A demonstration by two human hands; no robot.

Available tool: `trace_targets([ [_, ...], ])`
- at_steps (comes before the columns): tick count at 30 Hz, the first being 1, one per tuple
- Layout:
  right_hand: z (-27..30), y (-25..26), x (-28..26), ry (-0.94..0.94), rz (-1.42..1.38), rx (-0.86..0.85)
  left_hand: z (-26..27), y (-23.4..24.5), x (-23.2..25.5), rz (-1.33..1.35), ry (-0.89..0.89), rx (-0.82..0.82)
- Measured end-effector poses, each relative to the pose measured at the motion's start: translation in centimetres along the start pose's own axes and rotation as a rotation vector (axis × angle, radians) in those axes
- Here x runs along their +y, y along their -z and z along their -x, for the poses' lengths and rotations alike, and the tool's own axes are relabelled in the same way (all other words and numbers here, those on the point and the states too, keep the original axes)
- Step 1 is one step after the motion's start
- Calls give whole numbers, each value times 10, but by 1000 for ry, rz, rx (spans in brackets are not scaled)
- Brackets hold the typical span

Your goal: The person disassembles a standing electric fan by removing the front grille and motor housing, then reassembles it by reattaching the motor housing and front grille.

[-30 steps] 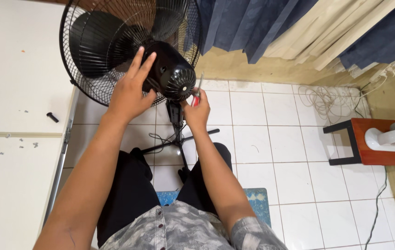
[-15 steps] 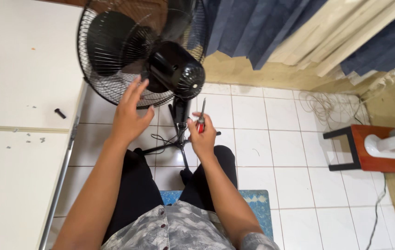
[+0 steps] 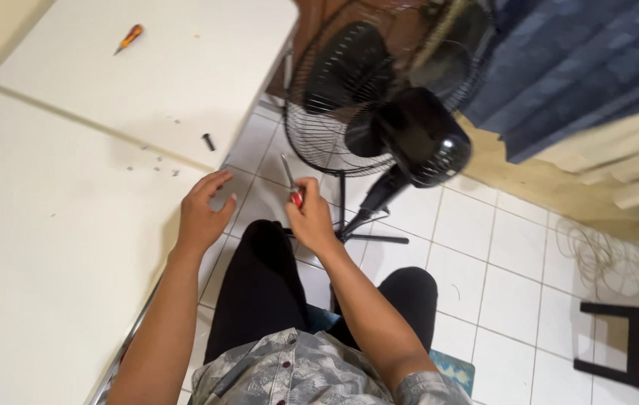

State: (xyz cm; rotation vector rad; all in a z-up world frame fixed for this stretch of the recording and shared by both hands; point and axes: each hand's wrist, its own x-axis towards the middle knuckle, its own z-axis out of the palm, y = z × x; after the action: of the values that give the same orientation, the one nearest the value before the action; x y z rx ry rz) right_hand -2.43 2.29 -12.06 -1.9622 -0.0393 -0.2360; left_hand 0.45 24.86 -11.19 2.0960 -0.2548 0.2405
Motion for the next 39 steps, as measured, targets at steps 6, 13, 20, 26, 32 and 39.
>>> trace_targets([
  [6,-61,-89,-8,42,226,-226,12,39,-67,-183,127,85],
  [13,-102,-184,6,13,329,-149,24,58,-120,-270,199,118],
  [20,-111,-217,-1,-35,411,-182,27,68,-136,-250,260,136],
  [26,-123,-211,-15,-75,419,-170,13,70,-142,-281,251,149],
  [32,-156,-196,11,4,386,-35,-4,61,-139,-274,213,123],
  [39,-166,-203,42,105,483,-40,-20,45,-127,-233,205,130],
])
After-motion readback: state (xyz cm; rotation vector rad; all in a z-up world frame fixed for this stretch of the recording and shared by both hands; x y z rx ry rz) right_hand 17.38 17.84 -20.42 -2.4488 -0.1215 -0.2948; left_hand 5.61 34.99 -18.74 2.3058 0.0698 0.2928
